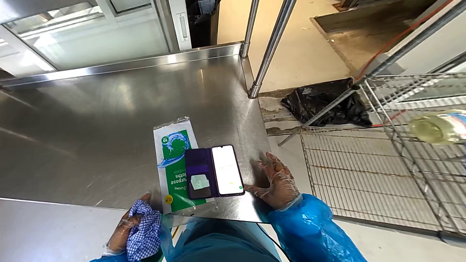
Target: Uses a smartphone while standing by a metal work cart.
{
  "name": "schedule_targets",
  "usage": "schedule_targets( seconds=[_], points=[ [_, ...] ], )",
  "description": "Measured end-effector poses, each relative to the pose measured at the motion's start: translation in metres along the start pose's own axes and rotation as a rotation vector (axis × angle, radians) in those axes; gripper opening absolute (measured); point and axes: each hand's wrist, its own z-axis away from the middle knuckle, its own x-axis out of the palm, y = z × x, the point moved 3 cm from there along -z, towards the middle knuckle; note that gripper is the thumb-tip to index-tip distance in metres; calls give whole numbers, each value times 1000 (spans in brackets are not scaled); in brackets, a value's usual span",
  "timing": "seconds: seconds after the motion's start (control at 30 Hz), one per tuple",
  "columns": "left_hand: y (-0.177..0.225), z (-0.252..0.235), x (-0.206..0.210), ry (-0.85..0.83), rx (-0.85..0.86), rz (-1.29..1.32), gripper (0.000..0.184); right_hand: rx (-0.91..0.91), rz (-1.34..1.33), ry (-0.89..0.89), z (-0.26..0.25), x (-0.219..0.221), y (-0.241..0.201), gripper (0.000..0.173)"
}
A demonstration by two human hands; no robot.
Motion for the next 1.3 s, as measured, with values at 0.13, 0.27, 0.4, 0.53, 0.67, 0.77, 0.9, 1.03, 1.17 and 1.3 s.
schedule_targets(
  seconds=[0.13, 0.27, 0.4, 0.53, 0.67, 0.77, 0.9, 1.03, 1.17, 1.3],
  points=[
    [0, -1, 0, -14, 7, 15, 61, 8, -6, -10, 0, 0, -1, 86],
    [-1, -2, -1, -6, -2, 0, 62, 19, -8, -18, 0, 0, -2, 86],
    [-1, -1, -1, 18, -17, -2, 57, 15, -5, -25, 0, -1, -4, 86],
    [-2, -2, -3, 15, -14, 28, 53, 11, 5, -33, 0, 0, -3, 87],
    [-3, -2, -3, 13, -12, 28, 53, 29, 3, -44, 0, -1, -4, 86],
    [0, -1, -1, 24, -14, -2, 52, 13, 14, -31, 0, 0, -4, 84],
    [2, -1, -1, 7, 4, 8, 51, 18, 19, -39, -1, 0, -5, 84],
    [0, -2, -2, -17, 9, 20, 54, -1, 16, -17, 0, 2, -3, 84],
    [-1, -2, -3, -8, 10, 25, 52, 2, 12, -14, -1, 1, -4, 84],
    [0, -1, -3, 15, -4, 14, 50, 1, 3, -9, 0, 1, -4, 83]
  ],
)
